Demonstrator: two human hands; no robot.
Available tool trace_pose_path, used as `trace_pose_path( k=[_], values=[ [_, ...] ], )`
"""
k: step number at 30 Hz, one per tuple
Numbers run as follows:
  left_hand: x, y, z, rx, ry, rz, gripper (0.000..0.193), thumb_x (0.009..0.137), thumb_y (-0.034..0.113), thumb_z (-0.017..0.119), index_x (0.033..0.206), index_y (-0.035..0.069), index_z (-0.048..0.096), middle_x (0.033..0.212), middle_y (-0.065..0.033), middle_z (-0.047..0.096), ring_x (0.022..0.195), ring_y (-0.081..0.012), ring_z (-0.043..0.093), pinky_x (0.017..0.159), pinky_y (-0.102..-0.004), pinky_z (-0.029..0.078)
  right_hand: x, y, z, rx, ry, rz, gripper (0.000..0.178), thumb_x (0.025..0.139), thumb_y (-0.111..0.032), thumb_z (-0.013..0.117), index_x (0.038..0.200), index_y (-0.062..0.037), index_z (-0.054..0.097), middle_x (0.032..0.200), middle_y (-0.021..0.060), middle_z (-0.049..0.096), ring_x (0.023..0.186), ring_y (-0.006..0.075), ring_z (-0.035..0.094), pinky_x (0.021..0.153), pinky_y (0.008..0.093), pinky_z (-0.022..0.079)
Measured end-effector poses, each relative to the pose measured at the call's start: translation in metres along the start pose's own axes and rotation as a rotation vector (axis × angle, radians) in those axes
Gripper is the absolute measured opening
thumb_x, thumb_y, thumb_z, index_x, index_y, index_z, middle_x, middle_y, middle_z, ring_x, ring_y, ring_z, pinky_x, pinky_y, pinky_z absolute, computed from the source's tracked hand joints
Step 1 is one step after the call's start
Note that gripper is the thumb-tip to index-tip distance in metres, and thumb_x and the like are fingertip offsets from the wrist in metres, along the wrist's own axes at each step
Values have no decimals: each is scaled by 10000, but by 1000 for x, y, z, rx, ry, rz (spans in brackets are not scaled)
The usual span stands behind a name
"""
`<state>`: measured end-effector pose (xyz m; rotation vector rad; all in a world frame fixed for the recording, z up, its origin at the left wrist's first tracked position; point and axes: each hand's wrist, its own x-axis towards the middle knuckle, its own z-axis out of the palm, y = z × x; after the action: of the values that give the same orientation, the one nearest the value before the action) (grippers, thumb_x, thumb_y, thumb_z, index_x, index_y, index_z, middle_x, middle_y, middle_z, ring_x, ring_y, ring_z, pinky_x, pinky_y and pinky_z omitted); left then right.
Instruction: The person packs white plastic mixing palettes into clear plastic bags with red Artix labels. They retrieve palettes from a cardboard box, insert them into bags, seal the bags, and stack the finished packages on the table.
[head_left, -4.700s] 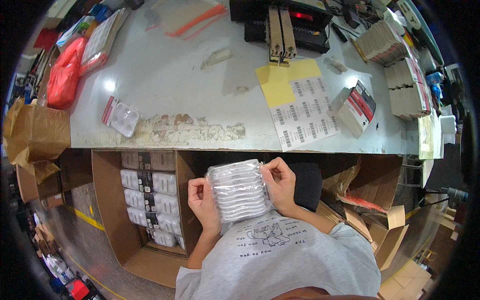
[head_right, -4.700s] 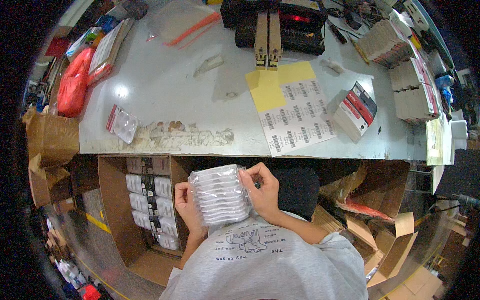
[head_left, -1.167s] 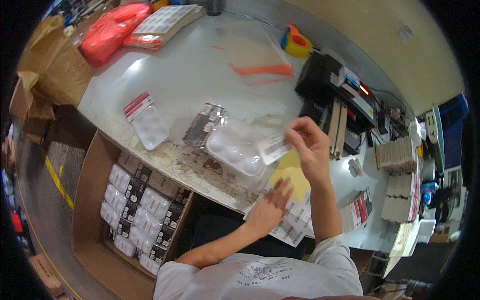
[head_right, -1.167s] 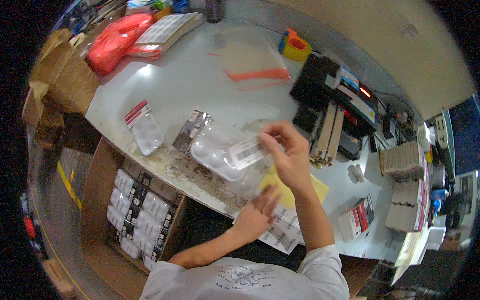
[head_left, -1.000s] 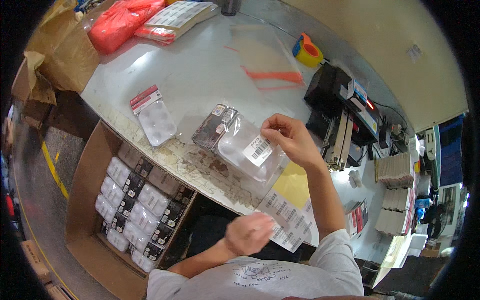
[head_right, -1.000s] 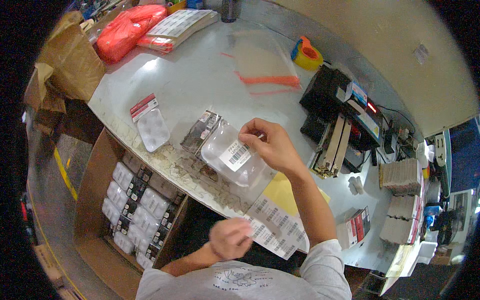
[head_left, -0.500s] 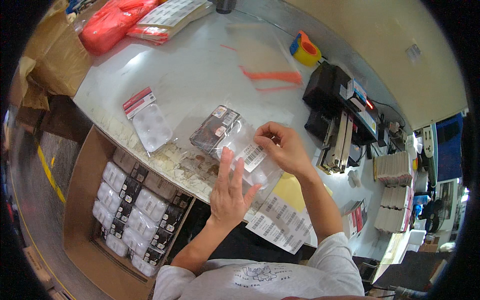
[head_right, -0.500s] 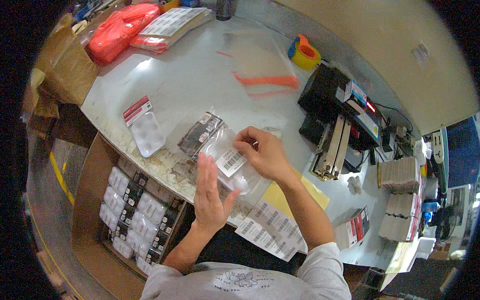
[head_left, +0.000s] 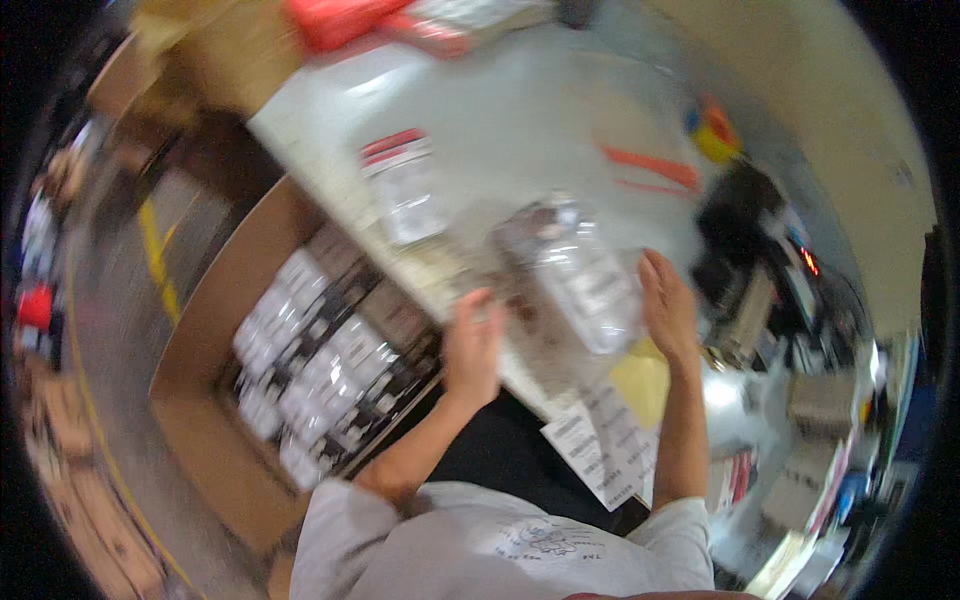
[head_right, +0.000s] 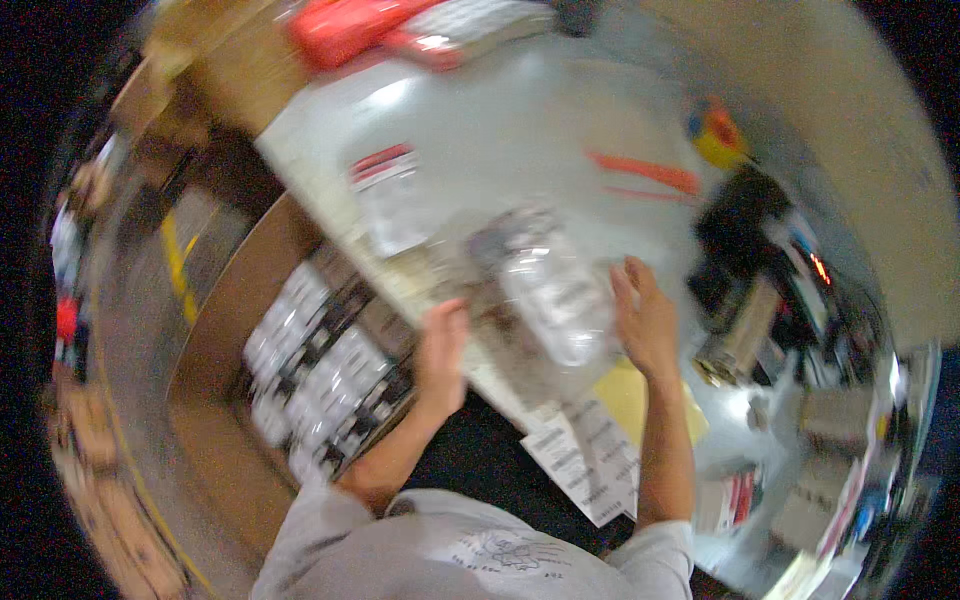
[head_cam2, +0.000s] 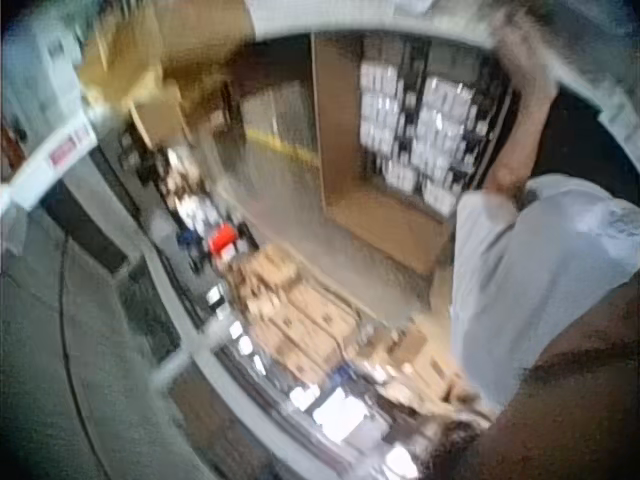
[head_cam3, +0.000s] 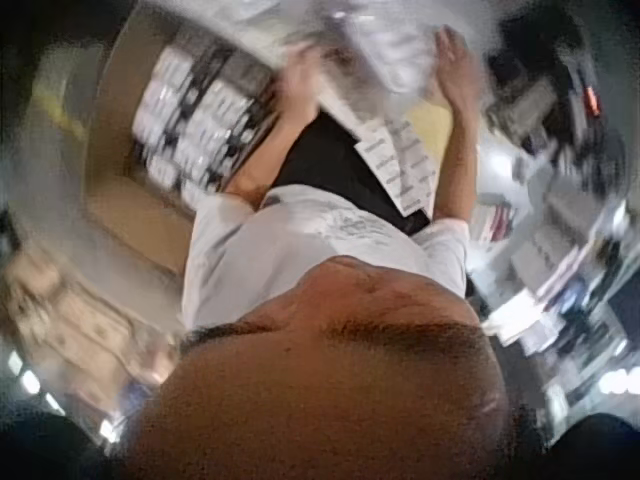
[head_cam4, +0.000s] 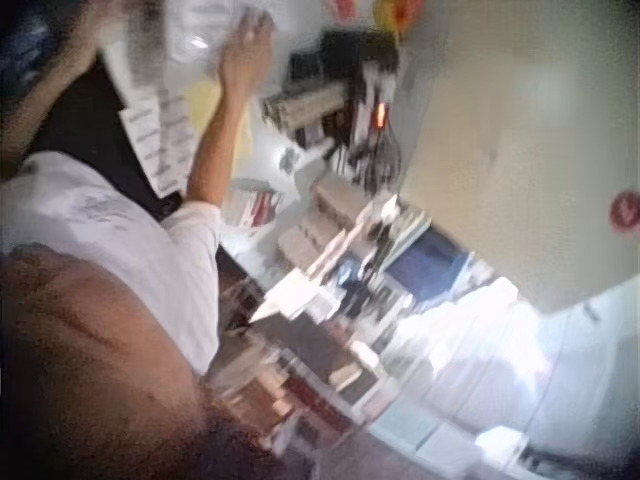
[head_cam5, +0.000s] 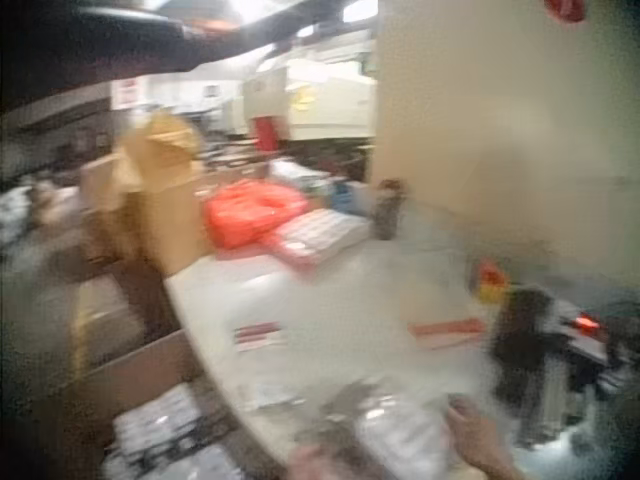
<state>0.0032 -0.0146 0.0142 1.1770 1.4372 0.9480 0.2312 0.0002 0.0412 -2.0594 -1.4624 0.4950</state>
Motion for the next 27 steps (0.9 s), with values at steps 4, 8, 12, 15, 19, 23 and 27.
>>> trace_pose_path(
  k=[4, 8, 12, 15, 19, 23, 27],
  values=[
    [-10, 2, -6, 57, -322, 114, 647, 803, 522, 614, 1067, -45, 449, 944, -205, 610, 900, -280, 611, 799, -364, 470, -62, -24, 16, 199, -200, -256, 508, 892, -214, 526, 1323, 17, 392, 1155, 239, 568, 1106, 325, 545, 917, 351, 412],
    [-37, -10, -42, 29, -82, 333, 1073, 588, 658, 726, 1193, -120, 303, 1061, -304, 529, 982, -381, 582, 872, -386, 452, -133, -73, 41, -142, 77, -771, 663, 819, -170, 623, 1371, 23, 311, 1401, 327, 268, 1287, 448, 324, 1000, 517, 265],
    [-58, -10, -130, -148, 128, 234, 1093, 486, 395, 880, 1271, -41, 258, 1255, -193, 392, 1149, -280, 424, 1003, -376, 327, -163, -97, 71, 78, -337, -1023, 611, 789, -170, 657, 1323, -32, 394, 1380, 262, 360, 1282, 374, 374, 979, 518, 243],
    [-68, -16, -240, 472, 521, 217, 888, 470, 428, 868, 1115, 3, 430, 1028, -144, 567, 919, -240, 560, 820, -351, 453, -148, -85, 81, -60, -416, -847, 625, 745, -89, 676, 1312, -59, 416, 1363, 107, 448, 1268, 230, 422, 1021, 465, 178],
    [-58, -82, -401, 1474, 361, -62, 661, 521, 286, 793, 1047, 44, 474, 960, -127, 581, 905, -315, 578, 790, -427, 448, -120, -51, 76, -108, -171, -655, 524, 772, 6, 619, 1270, -52, 466, 1325, 131, 483, 1248, 265, 444, 987, 412, 273],
    [-37, -203, -486, 2004, -364, 104, 168, 797, 171, 545, 962, 148, 564, 957, -41, 580, 932, -216, 558, 830, -385, 406, -122, -21, 67, -277, -205, -641, 458, 785, 20, 598, 1226, -54, 498, 1284, 122, 520, 1224, 256, 471, 965, 400, 285],
    [-13, -292, -506, 1979, -486, 107, 136, 837, 189, 480, 903, 215, 596, 971, 3, 578, 971, -180, 533, 886, -348, 384, -140, -8, 54, -429, -263, -598, 340, 800, 20, 588, 1126, -74, 565, 1225, 105, 570, 1184, 246, 509, 955, 388, 286]
  ],
)
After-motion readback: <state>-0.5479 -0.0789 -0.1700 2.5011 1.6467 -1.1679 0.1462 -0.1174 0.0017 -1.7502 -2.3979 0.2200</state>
